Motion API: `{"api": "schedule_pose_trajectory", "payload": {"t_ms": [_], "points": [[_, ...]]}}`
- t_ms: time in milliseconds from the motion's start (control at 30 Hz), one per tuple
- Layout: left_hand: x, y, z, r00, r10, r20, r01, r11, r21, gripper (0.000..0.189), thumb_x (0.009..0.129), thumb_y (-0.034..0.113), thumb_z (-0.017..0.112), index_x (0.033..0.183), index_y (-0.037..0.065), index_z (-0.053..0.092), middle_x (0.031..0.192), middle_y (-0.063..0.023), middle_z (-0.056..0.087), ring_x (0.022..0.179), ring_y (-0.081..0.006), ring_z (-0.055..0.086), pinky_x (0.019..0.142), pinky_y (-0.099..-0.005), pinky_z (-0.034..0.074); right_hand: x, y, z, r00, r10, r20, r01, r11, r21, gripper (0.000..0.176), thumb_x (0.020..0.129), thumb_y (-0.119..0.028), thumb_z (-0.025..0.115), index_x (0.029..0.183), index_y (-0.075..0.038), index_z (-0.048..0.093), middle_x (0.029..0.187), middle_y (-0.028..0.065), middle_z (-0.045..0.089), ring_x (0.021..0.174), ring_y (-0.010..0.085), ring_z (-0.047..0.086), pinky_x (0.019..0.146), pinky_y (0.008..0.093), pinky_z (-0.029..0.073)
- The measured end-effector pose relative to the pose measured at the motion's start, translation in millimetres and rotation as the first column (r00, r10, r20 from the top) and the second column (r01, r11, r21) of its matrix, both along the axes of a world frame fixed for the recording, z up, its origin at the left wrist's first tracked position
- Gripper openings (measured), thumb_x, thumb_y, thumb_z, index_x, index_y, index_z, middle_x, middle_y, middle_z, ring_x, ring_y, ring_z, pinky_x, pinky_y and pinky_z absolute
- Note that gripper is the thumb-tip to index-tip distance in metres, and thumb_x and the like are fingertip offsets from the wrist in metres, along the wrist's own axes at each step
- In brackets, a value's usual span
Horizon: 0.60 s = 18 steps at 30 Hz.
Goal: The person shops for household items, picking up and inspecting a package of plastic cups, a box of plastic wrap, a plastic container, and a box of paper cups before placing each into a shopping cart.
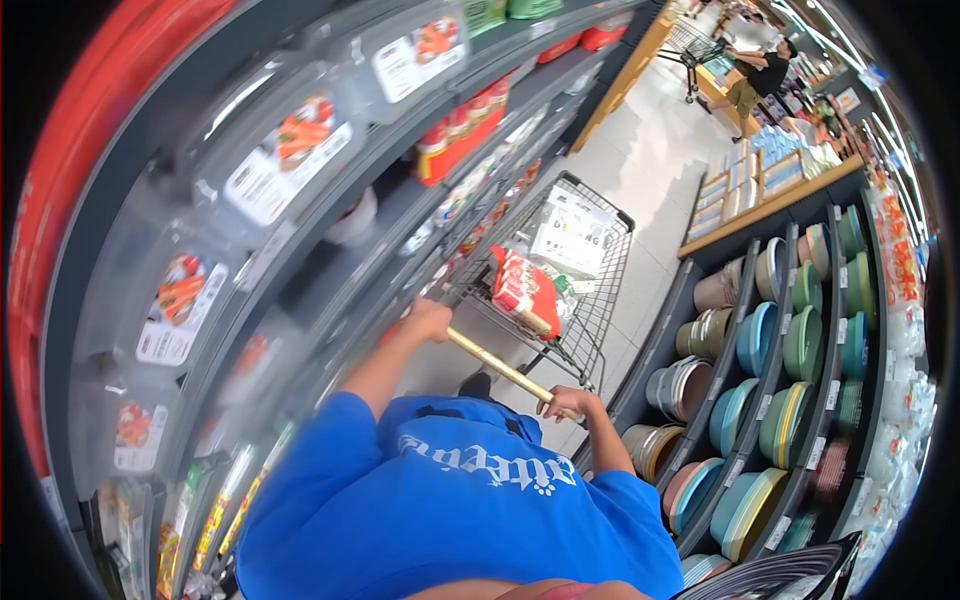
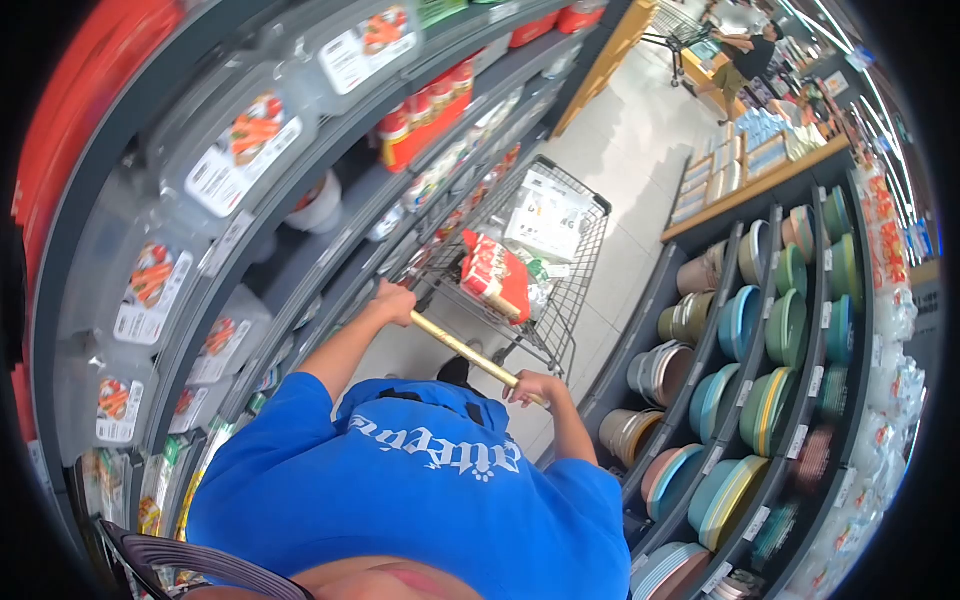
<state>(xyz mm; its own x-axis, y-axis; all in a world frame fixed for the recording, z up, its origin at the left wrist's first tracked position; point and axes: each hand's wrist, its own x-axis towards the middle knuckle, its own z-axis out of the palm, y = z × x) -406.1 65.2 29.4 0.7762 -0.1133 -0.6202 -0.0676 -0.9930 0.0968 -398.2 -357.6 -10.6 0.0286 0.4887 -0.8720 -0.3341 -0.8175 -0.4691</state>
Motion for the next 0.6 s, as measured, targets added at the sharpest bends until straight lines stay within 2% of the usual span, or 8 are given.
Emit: {"api": "schedule_pose_trajectory", "payload": {"t_ms": [100,133,233,267,400,600], "points": [[-40,10,7,0.998,-0.017,0.065,0.017,1.0,-0.004,0.023,0.072,0.022,0.069,0.09,0.01,0.078,0.092,-0.0122,0.076,0.09,-0.0299,0.073,0.096,-0.056,0.041,-41,17,16,0.975,0.05,0.215,-0.039,0.998,-0.056,0.033,0.071,-0.012,0.077,0.102,-0.006,0.073,0.068,0.004,0.063,0.059,0.0106,0.061,0.06,0.0279,0.055],[-52,14,13,0.996,-0.029,0.087,0.03,1.0,-0.007,0.022,0.072,0.021,0.067,0.089,0.01,0.078,0.09,-0.0125,0.076,0.088,-0.0303,0.073,0.095,-0.0555,0.041,-59,23,16,0.934,0.099,0.344,-0.074,0.994,-0.085,0.035,0.068,-0.01,0.072,0.103,-0.004,0.073,0.071,0.0116,0.068,0.066,0.0206,0.068,0.065,0.0353,0.057],[-93,28,10,0.992,-0.026,0.124,0.027,1.0,-0.002,0.019,0.073,0.019,0.066,0.086,0.011,0.077,0.085,-0.0127,0.075,0.083,-0.0306,0.073,0.092,-0.0538,0.041,-113,42,13,0.67,0.163,0.725,-0.132,0.986,-0.1,0.032,0.069,-0.011,0.068,0.1,-0.003,0.072,0.079,0.02,0.071,0.08,0.0359,0.07,0.075,0.0454,0.057],[-103,28,14,0.987,-0.029,0.156,0.031,0.999,-0.013,0.018,0.073,0.019,0.066,0.085,0.011,0.077,0.084,-0.0128,0.075,0.082,-0.0305,0.073,0.091,-0.0535,0.041,-126,47,24,0.619,0.277,0.735,-0.141,0.96,-0.244,0.029,0.072,-0.014,0.061,0.099,-0.007,0.071,0.089,0.0236,0.071,0.091,0.0439,0.067,0.084,0.0524,0.054],[-145,52,5,0.975,-0.001,0.221,0.012,0.999,-0.047,0.016,0.073,0.02,0.066,0.081,0.012,0.077,0.08,-0.0128,0.074,0.08,-0.0303,0.073,0.091,-0.0525,0.04,-176,77,34,0.572,0.312,0.758,-0.08,0.942,-0.327,0.026,0.075,-0.015,0.059,0.099,-0.011,0.07,0.088,0.0228,0.071,0.09,0.0434,0.068,0.081,0.0533,0.055],[-203,79,20,0.989,-0.009,0.149,0.01,1.0,0.0,0.017,0.073,0.021,0.067,0.083,0.013,0.078,0.084,-0.0121,0.075,0.082,-0.0286,0.073,0.089,-0.0473,0.04,-230,103,33,0.56,0.284,0.778,-0.136,0.958,-0.251,0.023,0.076,-0.016,0.06,0.096,-0.011,0.07,0.085,0.0217,0.071,0.084,0.0431,0.068,0.078,0.0534,0.055]]}}
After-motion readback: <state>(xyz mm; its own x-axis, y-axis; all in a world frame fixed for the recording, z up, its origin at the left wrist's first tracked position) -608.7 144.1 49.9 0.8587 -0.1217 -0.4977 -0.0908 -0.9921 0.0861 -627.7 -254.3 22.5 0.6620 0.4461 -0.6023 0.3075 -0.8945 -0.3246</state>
